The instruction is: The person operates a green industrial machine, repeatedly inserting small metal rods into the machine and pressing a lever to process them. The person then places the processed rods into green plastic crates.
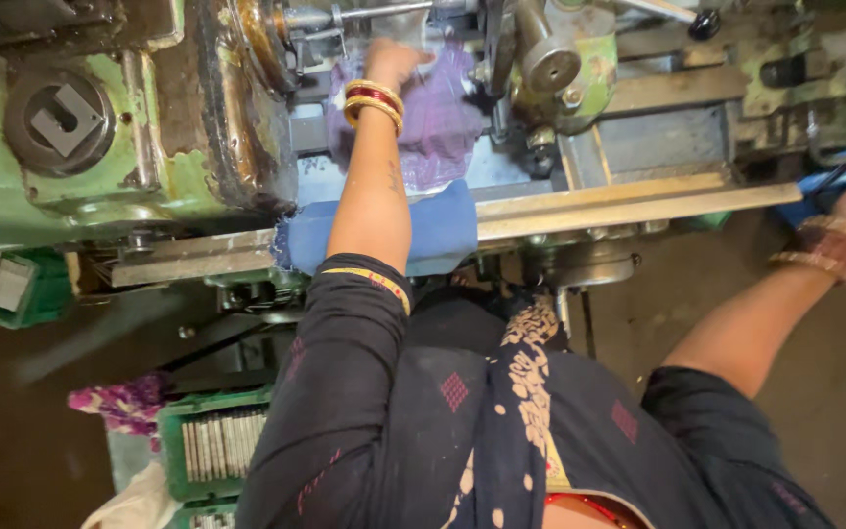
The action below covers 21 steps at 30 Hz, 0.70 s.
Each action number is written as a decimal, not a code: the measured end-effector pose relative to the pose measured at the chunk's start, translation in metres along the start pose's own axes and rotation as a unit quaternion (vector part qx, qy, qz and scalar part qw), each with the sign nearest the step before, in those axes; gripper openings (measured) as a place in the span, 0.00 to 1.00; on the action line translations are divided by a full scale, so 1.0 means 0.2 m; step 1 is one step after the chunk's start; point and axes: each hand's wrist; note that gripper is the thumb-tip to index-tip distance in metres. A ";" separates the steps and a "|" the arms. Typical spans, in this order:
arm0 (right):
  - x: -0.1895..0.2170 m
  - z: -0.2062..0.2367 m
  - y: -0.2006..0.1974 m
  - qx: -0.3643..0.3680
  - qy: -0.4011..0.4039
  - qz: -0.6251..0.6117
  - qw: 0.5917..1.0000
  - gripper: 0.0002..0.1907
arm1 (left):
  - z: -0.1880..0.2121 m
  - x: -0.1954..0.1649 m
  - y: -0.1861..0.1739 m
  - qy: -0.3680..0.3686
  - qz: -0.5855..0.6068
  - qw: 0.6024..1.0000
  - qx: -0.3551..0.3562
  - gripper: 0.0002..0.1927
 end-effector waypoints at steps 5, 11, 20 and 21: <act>-0.39 0.53 0.39 -0.107 0.027 0.133 0.985 0.22 | 0.03 -0.10 0.17 0.122 -0.372 0.920 -0.019 0.15; -0.57 0.74 0.50 0.172 0.153 0.357 0.905 0.18 | 0.31 -0.17 0.09 0.325 -0.320 0.880 -0.134 0.16; -0.43 1.35 0.42 0.295 0.049 0.319 0.899 0.22 | 1.21 0.67 -1.08 0.502 0.138 0.811 -0.266 0.18; -0.40 1.47 0.47 0.342 -0.064 0.223 0.911 0.22 | 1.30 0.85 -1.18 0.362 0.200 0.827 -0.381 0.18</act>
Point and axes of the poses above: each hand's wrist, its own z-axis away from the middle knuckle, its own y-axis out of the palm, x = y × z, and after that the axes turned 2 degrees about y, right-handed
